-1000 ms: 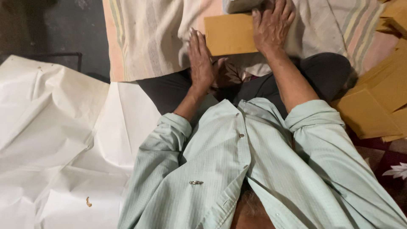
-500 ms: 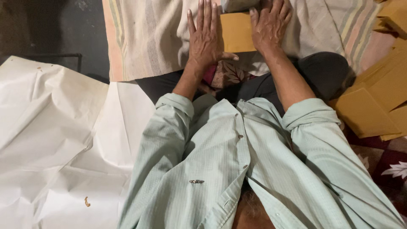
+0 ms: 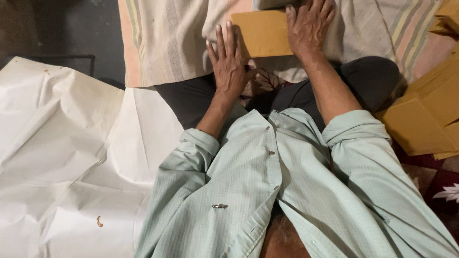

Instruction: The person assembles small cardboard boxes by folding flaps and sealing them with packing tape. They repeatedly pick up flat-packed boxes, fold them into shape, apply tape to the seams, and place the finished boxes aside.

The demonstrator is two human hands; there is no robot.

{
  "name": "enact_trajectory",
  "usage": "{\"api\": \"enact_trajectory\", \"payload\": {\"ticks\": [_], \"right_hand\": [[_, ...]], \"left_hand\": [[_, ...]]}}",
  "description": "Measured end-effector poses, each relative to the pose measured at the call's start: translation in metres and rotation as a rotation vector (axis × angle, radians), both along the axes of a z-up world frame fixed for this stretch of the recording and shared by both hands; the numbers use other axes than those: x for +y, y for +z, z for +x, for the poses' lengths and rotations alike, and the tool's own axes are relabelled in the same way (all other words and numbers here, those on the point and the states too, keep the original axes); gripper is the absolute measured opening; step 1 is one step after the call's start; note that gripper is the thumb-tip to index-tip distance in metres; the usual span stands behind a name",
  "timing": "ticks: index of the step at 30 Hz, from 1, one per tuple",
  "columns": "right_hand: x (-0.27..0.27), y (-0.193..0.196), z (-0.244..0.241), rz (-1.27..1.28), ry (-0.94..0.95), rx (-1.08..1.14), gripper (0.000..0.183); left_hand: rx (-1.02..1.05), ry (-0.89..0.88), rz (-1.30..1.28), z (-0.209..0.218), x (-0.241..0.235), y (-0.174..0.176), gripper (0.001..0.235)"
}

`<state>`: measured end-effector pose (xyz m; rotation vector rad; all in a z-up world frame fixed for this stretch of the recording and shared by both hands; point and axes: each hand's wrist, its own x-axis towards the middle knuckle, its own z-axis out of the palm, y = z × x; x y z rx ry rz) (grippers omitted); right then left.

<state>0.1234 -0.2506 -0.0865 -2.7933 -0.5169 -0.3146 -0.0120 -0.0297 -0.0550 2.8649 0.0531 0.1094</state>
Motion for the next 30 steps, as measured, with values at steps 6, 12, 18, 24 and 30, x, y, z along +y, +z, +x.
{"api": "enact_trajectory", "payload": {"ticks": [6, 12, 18, 24, 30], "right_hand": [[0.000, -0.006, -0.001, -0.019, -0.013, 0.029, 0.056], [-0.010, -0.025, 0.004, 0.058, 0.064, 0.001, 0.045], [-0.015, -0.031, 0.002, 0.494, 0.247, 0.056, 0.067], [-0.016, -0.007, -0.032, 0.279, 0.177, 0.212, 0.127], [-0.040, -0.019, -0.038, 0.143, 0.302, 0.234, 0.153]], "left_hand": [[-0.136, -0.014, 0.050, 0.027, 0.008, 0.004, 0.138], [0.002, -0.056, -0.024, 0.059, 0.009, 0.013, 0.148], [-0.028, -0.118, -0.031, 0.064, 0.002, 0.032, 0.132], [0.032, -0.135, -0.055, 0.064, 0.002, 0.045, 0.135], [-0.079, -0.043, -0.234, 0.045, 0.002, 0.023, 0.141]]}}
